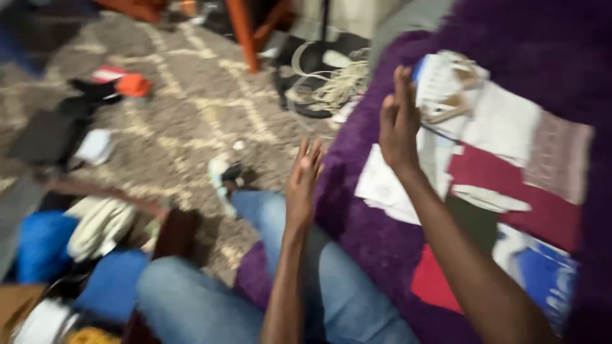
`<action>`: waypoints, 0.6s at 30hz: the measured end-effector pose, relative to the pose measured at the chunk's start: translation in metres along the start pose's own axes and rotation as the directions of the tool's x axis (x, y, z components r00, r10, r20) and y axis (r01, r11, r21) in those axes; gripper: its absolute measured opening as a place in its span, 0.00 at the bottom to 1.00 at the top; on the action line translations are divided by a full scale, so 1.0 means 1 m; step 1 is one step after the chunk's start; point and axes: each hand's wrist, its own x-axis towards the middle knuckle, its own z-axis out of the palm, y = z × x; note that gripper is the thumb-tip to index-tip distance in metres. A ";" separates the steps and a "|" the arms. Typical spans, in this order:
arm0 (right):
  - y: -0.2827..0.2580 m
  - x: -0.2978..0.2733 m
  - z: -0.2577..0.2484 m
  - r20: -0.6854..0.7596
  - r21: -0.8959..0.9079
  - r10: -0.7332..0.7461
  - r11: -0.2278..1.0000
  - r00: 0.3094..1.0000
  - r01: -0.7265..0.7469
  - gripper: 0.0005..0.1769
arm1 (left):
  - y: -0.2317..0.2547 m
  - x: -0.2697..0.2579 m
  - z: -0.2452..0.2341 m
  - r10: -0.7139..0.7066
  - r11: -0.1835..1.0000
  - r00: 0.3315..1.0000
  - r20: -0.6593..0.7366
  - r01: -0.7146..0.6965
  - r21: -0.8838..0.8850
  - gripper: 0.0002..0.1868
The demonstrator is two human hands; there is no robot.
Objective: The recorder folds various small items of clothing on a rug and then packs them neatly into an open suitcase.
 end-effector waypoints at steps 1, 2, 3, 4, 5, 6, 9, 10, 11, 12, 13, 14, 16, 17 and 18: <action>-0.032 -0.012 0.017 0.015 0.031 -0.016 0.999 1.000 0.015 0.32 | 0.006 -0.016 -0.022 0.019 1.000 0.999 -0.030 -0.018 0.015 0.37; -0.064 -0.025 0.033 0.131 0.138 0.080 0.986 0.988 -0.098 0.34 | 0.012 -0.035 -0.043 0.031 0.998 0.993 -0.116 -0.038 -0.052 0.36; -0.096 -0.040 0.047 0.259 0.223 0.158 0.950 0.953 -0.219 0.36 | 0.017 -0.055 -0.063 0.041 0.991 0.979 -0.201 -0.066 -0.118 0.36; -0.119 -0.050 0.060 0.287 0.253 0.129 0.945 0.949 -0.206 0.36 | 0.028 -0.068 -0.080 0.065 0.991 0.969 -0.239 -0.092 -0.101 0.36; -0.143 -0.062 0.074 0.404 0.309 0.167 0.900 0.899 -0.306 0.37 | 0.038 -0.082 -0.099 0.063 0.993 0.954 -0.292 -0.091 -0.082 0.36; -0.165 -0.074 0.086 0.525 0.340 0.187 0.848 0.830 -0.406 0.38 | 0.046 -0.096 -0.115 0.062 0.993 0.936 -0.348 -0.091 -0.069 0.38; -0.198 -0.105 0.141 0.551 0.475 -0.064 0.844 0.832 -0.250 0.35 | 0.062 -0.122 -0.157 0.178 0.956 0.871 -0.459 -0.263 -0.129 0.38; -0.223 -0.116 0.161 0.560 0.506 -0.080 0.821 0.825 -0.264 0.35 | 0.077 -0.130 -0.170 0.193 0.960 0.856 -0.480 -0.266 -0.090 0.38; -0.246 -0.125 0.181 0.567 0.554 -0.132 0.792 0.813 -0.258 0.35 | 0.091 -0.136 -0.181 0.252 0.934 0.831 -0.496 -0.343 -0.099 0.37; -0.257 -0.130 0.187 0.566 0.573 -0.160 0.782 0.809 -0.246 0.35 | 0.095 -0.134 -0.181 0.290 0.903 0.820 -0.493 -0.406 -0.143 0.36; -0.272 -0.136 0.209 0.567 0.574 -0.153 0.778 0.809 -0.255 0.35 | 0.103 -0.141 -0.192 0.285 0.907 0.822 -0.493 -0.397 -0.137 0.36; -0.280 -0.148 0.221 0.543 0.621 -0.205 0.751 0.814 -0.225 0.33 | 0.105 -0.151 -0.195 0.265 0.913 0.814 -0.517 -0.384 -0.136 0.35; -0.294 -0.177 0.244 0.505 0.630 -0.202 0.751 0.839 -0.198 0.32 | 0.092 -0.166 -0.216 0.204 0.927 0.841 -0.501 -0.330 -0.177 0.34; -0.300 -0.192 0.257 0.614 0.789 -0.333 0.274 0.716 -0.549 0.30 | 0.077 -0.169 -0.233 0.234 0.870 0.797 -0.557 -0.427 -0.246 0.33; -0.300 -0.201 0.268 0.579 0.604 -0.507 -0.261 0.639 -0.753 0.37 | 0.060 -0.166 -0.246 0.236 0.797 0.753 -0.615 -0.512 -0.321 0.33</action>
